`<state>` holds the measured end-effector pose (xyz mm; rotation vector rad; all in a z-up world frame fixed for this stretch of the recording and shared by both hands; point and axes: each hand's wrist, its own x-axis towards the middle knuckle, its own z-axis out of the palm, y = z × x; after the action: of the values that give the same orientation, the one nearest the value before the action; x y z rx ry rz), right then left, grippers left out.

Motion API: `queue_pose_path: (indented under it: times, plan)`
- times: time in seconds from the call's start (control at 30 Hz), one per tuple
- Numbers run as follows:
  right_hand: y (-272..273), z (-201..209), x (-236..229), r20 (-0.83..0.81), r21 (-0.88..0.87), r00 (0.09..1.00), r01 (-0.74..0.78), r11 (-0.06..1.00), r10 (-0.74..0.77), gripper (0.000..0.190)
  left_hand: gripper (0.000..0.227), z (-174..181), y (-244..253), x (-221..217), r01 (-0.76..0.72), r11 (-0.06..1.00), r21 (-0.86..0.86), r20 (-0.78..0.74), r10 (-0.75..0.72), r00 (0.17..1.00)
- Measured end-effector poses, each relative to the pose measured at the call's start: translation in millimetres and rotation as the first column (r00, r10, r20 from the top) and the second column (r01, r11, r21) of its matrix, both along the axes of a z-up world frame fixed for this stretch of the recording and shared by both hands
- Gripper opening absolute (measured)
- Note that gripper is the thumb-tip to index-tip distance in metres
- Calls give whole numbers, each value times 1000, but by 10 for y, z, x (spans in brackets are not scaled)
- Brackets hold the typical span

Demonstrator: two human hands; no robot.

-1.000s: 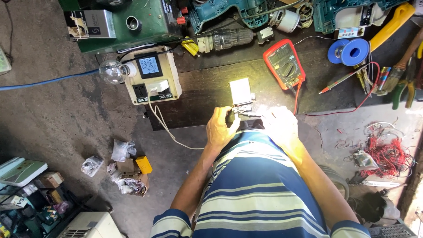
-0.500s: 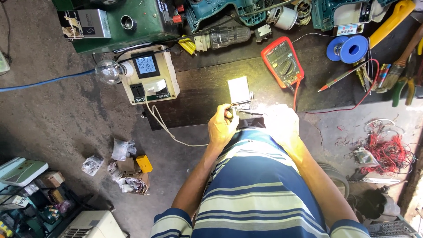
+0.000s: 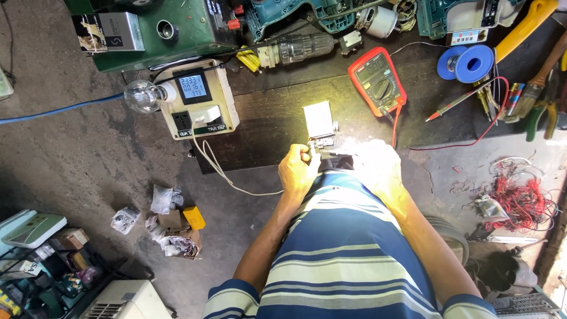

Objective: Soldering electronic components and wires onto a circuit board.

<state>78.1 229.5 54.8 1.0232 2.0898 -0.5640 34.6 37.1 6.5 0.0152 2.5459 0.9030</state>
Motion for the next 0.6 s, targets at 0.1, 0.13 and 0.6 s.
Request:
queue_pose_path:
  times: [0.1, 0.13, 0.6]
  plan:
    - [47, 319, -232, 97, -100, 994, 53, 994, -43, 29, 28, -14, -9, -13, 8, 1000, -2, 13, -8, 1000]
    - [45, 298, -215, 98, -102, 994, 54, 993, -44, 29, 28, 10, -2, -17, 9, 1000, -4, 13, -9, 1000]
    - [79, -590, 785, -528, 94, 808, -250, 964, 261, 25, 24, 5, -7, 21, 107, 991, -84, -64, -112, 992]
